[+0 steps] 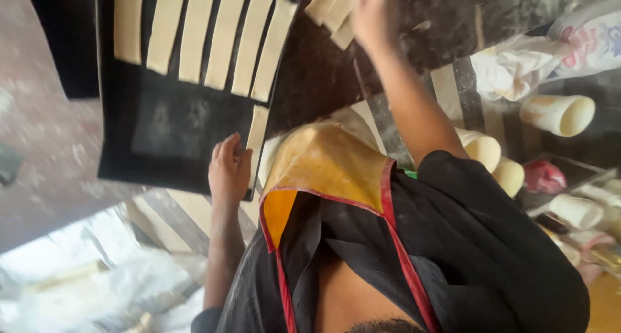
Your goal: Placing pre-cut strips of dough into a dark baking pan.
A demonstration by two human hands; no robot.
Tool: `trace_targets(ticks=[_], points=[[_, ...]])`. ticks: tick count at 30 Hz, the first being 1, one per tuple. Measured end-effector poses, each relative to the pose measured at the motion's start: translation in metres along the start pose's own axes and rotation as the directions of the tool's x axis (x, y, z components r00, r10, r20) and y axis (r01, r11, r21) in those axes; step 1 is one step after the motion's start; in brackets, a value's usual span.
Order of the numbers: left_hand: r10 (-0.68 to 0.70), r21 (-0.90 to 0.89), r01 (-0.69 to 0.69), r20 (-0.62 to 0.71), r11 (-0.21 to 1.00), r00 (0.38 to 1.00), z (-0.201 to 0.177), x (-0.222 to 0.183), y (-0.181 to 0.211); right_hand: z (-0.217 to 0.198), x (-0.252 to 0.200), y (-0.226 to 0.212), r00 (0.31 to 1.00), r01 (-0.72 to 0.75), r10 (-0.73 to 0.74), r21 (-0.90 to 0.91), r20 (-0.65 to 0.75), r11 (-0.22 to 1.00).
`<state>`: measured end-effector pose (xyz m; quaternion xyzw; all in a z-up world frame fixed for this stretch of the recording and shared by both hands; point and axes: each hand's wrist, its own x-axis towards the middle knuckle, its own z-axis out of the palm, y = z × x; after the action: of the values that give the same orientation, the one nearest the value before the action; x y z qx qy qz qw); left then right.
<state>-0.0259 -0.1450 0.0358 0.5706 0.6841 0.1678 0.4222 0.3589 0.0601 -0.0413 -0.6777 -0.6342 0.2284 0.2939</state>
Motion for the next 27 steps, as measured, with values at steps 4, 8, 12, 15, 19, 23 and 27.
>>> trace_targets(ticks=[4,8,12,15,19,23,27], points=[[0.072,0.064,-0.068,-0.059,0.996,0.996,0.013,0.007,0.027,0.012,0.020,0.156,0.956,-0.072,-0.038,-0.358,-0.292,0.931],[0.174,0.084,-0.165,-0.102,0.983,0.979,0.023,0.021,0.060,0.021,0.043,0.179,0.940,-0.096,-0.116,-0.574,-0.322,0.813],[0.113,0.120,-0.102,-0.087,0.987,0.990,0.031,0.022,0.082,-0.003,0.033,0.121,0.909,-0.414,0.394,-0.173,-0.135,0.894],[0.103,0.115,-0.092,-0.095,0.989,0.990,0.033,0.020,0.086,-0.011,0.002,0.087,0.965,-0.175,0.170,-0.010,-0.198,0.984],[0.194,-0.011,-0.196,-0.083,0.981,0.978,0.032,0.024,0.073,-0.053,-0.033,-0.013,0.946,0.314,-0.288,0.203,-0.148,0.928],[0.279,-0.151,-0.297,-0.131,0.943,0.951,0.023,0.038,0.058,-0.080,-0.059,-0.130,0.832,0.534,-0.554,0.261,0.004,0.804],[0.435,-0.213,-0.452,-0.123,0.866,0.892,-0.010,0.039,0.050,-0.069,-0.078,-0.219,0.679,0.652,-0.729,0.388,0.084,0.652]])
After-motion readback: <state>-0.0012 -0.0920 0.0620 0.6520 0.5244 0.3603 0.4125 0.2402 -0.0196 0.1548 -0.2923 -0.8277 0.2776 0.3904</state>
